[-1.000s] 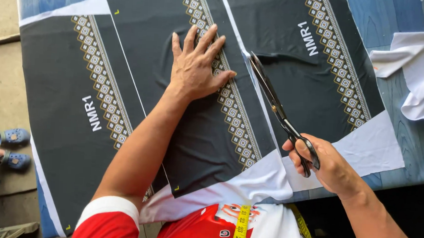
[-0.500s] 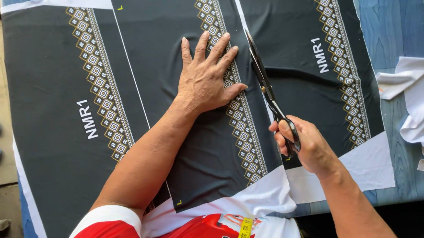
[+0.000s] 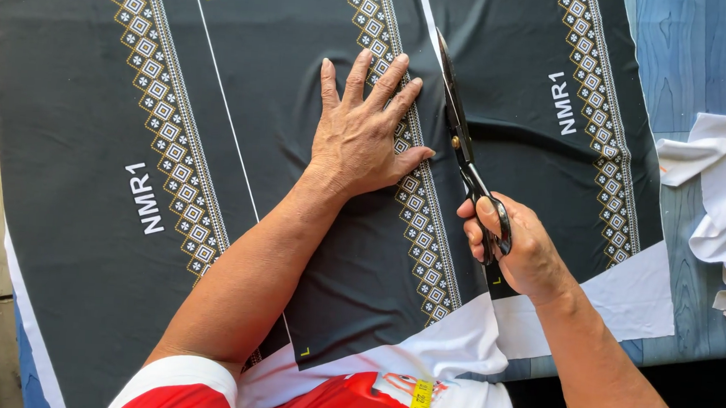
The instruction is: Cutting out patterned fabric pieces using large scissors along printed lines on a cutting table
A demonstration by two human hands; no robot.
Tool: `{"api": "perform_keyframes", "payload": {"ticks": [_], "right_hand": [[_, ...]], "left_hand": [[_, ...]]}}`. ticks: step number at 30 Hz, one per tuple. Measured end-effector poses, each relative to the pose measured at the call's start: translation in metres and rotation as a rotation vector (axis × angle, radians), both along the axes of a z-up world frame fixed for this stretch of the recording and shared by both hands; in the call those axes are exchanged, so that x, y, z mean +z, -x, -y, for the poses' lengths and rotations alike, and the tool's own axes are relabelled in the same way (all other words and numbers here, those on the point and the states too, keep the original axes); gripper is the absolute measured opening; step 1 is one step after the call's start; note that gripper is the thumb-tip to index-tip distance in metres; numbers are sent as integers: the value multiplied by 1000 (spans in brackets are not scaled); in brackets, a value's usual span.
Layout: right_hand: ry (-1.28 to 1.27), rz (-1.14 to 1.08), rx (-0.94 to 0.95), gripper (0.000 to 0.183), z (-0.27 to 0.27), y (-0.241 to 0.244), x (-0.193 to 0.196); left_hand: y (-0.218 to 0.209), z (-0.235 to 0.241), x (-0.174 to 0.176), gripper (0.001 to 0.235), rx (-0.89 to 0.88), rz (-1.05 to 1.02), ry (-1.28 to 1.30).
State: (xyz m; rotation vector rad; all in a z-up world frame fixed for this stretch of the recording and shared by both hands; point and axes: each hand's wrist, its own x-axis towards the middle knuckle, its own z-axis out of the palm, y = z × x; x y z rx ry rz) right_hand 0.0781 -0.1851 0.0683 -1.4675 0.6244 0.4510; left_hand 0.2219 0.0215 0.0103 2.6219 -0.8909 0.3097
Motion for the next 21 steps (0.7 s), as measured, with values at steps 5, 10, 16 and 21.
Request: {"api": "perform_keyframes", "payload": {"ticks": [5, 10, 16, 21], "right_hand": [[55, -2, 24, 42, -3, -3, 3], [137, -36, 51, 43, -9, -7, 11], [114, -42, 24, 34, -1, -5, -7], [178, -80, 70, 30, -2, -15, 7]], "left_hand": [[0, 0, -2, 89, 3, 7, 0], [0, 0, -2, 89, 2, 7, -5], [0, 0, -2, 89, 3, -17, -12], [0, 0, -1, 86, 6, 5, -12]]}}
